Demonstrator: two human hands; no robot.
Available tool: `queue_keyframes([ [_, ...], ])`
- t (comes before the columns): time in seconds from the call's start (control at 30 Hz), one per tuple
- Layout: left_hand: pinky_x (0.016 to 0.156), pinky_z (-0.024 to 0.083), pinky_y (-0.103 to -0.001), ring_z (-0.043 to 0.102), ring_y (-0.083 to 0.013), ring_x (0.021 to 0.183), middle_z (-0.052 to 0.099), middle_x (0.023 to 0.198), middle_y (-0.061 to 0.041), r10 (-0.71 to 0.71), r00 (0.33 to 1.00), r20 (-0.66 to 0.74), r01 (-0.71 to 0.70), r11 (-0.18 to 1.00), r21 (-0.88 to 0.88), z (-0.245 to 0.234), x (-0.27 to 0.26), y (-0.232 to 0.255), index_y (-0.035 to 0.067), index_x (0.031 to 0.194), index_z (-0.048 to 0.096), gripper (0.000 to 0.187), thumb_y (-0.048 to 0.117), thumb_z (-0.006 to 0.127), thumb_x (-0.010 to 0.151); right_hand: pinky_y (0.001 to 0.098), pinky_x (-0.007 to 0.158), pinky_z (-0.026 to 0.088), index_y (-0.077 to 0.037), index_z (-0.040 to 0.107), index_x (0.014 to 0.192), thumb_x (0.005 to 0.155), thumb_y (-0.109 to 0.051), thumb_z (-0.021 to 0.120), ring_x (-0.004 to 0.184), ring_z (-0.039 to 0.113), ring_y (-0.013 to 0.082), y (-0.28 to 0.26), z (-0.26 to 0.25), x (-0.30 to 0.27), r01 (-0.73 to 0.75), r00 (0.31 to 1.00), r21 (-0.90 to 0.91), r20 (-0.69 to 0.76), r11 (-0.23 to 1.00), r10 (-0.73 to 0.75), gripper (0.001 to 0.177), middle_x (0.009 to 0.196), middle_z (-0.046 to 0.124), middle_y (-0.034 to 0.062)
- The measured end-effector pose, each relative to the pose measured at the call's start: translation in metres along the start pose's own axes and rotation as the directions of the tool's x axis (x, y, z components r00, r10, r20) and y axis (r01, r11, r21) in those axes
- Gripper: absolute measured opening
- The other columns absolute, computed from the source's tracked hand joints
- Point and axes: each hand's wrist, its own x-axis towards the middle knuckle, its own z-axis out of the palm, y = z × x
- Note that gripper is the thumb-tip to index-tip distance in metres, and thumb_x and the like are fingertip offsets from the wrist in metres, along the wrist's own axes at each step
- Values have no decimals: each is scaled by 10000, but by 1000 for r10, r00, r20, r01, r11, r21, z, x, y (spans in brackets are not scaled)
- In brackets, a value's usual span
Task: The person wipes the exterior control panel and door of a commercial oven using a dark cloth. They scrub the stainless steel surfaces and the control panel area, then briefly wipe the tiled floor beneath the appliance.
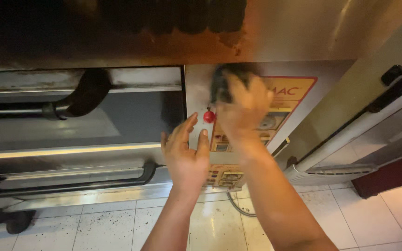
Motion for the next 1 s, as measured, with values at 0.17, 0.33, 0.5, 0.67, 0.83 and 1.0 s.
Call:
queue_keyframes([
  [0.17, 1197, 227, -615, 687, -246, 1136, 742, 1209, -47, -32, 999, 5, 32, 999, 34, -10, -10, -8, 140, 1283, 685, 380, 183, 702, 906, 490, 894, 454, -137, 722, 1179, 934, -196, 766, 1056, 618, 376, 61, -20, 8, -246, 959, -105, -168, 964, 226, 256, 1168, 597, 151],
  [0.33, 1189, 234, -613, 674, -266, 1163, 746, 1204, -49, 20, 995, -98, -9, 993, 117, -12, 1, -14, 149, 1263, 693, 381, 198, 727, 886, 494, 930, 431, -86, 661, 1168, 917, -175, 777, 1113, 587, 395, 12, 15, 7, -29, 968, -28, -251, 999, 21, 290, 1234, 561, 175],
  [0.5, 1152, 285, -610, 671, -283, 1166, 744, 1212, -65, 17, 987, -157, 3, 992, 127, -9, 12, -8, 141, 1281, 690, 412, 212, 719, 876, 510, 777, 410, -152, 762, 1043, 799, -202, 850, 918, 603, 379, -10, 15, 12, 82, 997, 0, -6, 997, -82, 264, 965, 605, 147],
  [0.67, 1135, 339, -603, 657, -323, 1185, 720, 1241, -116, 161, 983, -87, -153, 984, 93, 3, 22, 10, 95, 1277, 679, 380, 263, 710, 937, 483, 892, 506, -88, 758, 1180, 1051, -236, 744, 1046, 643, 339, 46, -17, 0, -164, 972, 79, -158, 983, 174, 196, 1104, 631, 171],
  [0.83, 1059, 476, -478, 651, -353, 1183, 701, 1270, -143, 262, 962, -77, -260, 965, 34, -16, 33, -1, 78, 1321, 658, 405, 227, 698, 946, 523, 983, 497, -36, 708, 1215, 1032, -200, 694, 1138, 616, 390, 31, 7, -8, -313, 916, 111, -228, 943, 331, 246, 1230, 573, 211],
  [1.0, 994, 496, -448, 647, -368, 1134, 695, 1252, -152, 255, 956, -143, -243, 965, 96, -35, 47, -14, 86, 1328, 661, 406, 180, 703, 935, 519, 892, 405, -142, 743, 1161, 830, -220, 801, 1094, 572, 395, -48, 35, -1, -53, 998, 20, -27, 998, 54, 345, 1184, 596, 186],
])
